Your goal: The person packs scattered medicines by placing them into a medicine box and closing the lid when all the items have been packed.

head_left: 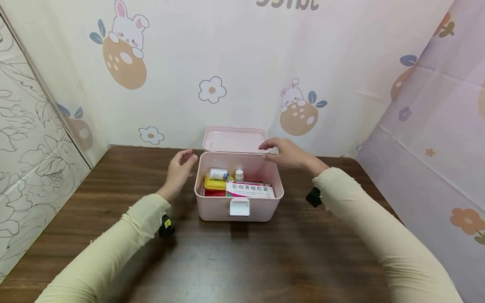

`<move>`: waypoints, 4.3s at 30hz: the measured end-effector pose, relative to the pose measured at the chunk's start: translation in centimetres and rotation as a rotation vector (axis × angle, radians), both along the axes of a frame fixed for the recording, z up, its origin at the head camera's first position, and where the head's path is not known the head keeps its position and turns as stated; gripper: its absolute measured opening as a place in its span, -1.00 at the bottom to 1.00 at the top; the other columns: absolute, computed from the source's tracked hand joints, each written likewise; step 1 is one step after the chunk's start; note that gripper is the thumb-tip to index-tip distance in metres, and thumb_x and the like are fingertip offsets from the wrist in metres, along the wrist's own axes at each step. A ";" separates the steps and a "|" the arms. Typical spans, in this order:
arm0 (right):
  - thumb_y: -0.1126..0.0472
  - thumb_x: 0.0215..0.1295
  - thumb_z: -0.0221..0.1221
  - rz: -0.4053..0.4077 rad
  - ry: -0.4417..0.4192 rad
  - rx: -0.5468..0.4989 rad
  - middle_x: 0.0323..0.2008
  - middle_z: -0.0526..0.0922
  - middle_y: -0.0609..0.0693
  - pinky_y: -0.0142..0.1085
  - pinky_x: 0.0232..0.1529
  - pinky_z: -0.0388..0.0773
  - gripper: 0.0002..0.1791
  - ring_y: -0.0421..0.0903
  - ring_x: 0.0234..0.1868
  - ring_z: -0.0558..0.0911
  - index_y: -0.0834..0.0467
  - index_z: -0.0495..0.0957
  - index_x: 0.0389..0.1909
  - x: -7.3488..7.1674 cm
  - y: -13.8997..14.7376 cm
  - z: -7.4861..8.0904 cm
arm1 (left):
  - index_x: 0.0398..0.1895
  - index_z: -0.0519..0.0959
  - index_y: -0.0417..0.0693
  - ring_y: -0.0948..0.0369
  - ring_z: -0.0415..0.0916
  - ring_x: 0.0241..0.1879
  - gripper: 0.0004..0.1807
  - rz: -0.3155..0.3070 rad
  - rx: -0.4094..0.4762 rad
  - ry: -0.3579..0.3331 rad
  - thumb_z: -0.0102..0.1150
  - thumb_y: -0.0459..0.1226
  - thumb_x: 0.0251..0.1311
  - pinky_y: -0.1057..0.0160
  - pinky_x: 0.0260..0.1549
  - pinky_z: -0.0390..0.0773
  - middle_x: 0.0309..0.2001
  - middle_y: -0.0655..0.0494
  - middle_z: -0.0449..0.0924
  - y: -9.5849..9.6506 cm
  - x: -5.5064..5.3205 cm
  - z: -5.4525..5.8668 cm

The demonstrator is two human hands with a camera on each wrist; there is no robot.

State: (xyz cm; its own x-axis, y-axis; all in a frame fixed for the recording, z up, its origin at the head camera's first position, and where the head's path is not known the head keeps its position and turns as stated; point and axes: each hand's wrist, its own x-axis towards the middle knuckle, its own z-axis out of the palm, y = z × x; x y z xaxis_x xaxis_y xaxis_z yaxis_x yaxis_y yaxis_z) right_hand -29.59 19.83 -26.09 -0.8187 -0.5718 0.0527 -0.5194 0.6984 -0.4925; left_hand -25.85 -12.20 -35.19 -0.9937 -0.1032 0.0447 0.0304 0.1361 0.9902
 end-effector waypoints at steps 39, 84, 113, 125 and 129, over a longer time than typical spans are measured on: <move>0.30 0.60 -0.24 -0.472 -0.511 -0.617 -0.02 0.50 0.23 -0.48 -0.34 0.55 -0.51 -0.23 -0.40 0.55 0.40 0.22 0.44 -7.6 0.0 -7.0 | 0.44 0.26 -0.34 0.26 0.47 -0.26 -0.51 -0.134 0.098 -0.348 -0.27 -0.25 0.59 0.45 -0.38 0.53 0.17 -0.16 0.41 1.4 -8.9 1.5; 0.43 0.54 -0.07 -0.397 -0.300 -0.907 0.36 0.36 0.36 -0.16 0.14 0.55 -0.46 -0.11 0.07 0.58 0.36 0.15 0.49 -6.6 1.0 -5.4 | 0.40 0.28 -0.39 -0.05 0.45 0.21 -0.52 -0.154 0.031 0.038 -0.05 -0.49 0.45 0.18 0.02 0.55 0.35 -0.25 0.39 0.1 -8.6 3.6; 0.17 0.57 -0.03 -0.435 -0.196 -1.011 -0.06 0.57 0.09 -0.20 0.04 0.61 -0.52 -0.06 -0.06 0.62 0.49 0.42 0.24 -3.4 0.7 -3.1 | 0.31 0.28 -0.47 -0.10 0.43 0.22 -0.58 -0.212 0.104 0.135 -0.24 -0.51 0.44 0.11 0.11 0.56 0.32 -0.31 0.38 -0.4 -6.3 5.2; -0.10 0.55 -0.03 -0.520 -0.368 -1.119 -0.11 0.59 0.07 -0.11 0.16 0.54 -0.53 0.00 -0.04 0.61 0.25 0.50 0.02 -1.9 0.5 -1.4 | 0.33 0.26 -0.50 -0.17 0.37 0.31 -0.43 -0.195 0.126 0.033 -0.40 -0.15 0.58 0.04 0.27 0.40 0.38 -0.33 0.32 0.2 -4.5 7.0; -0.16 0.54 -0.03 -0.519 -0.351 -1.054 -0.12 0.61 0.06 -0.06 0.22 0.48 -0.41 0.02 -0.02 0.62 0.31 0.47 0.13 -1.3 0.8 -0.9 | 0.35 0.27 -0.50 -0.19 0.36 0.31 -0.36 -0.199 0.084 0.015 -0.40 -0.07 0.59 -0.01 0.30 0.35 0.36 -0.37 0.32 0.3 -3.8 7.8</move>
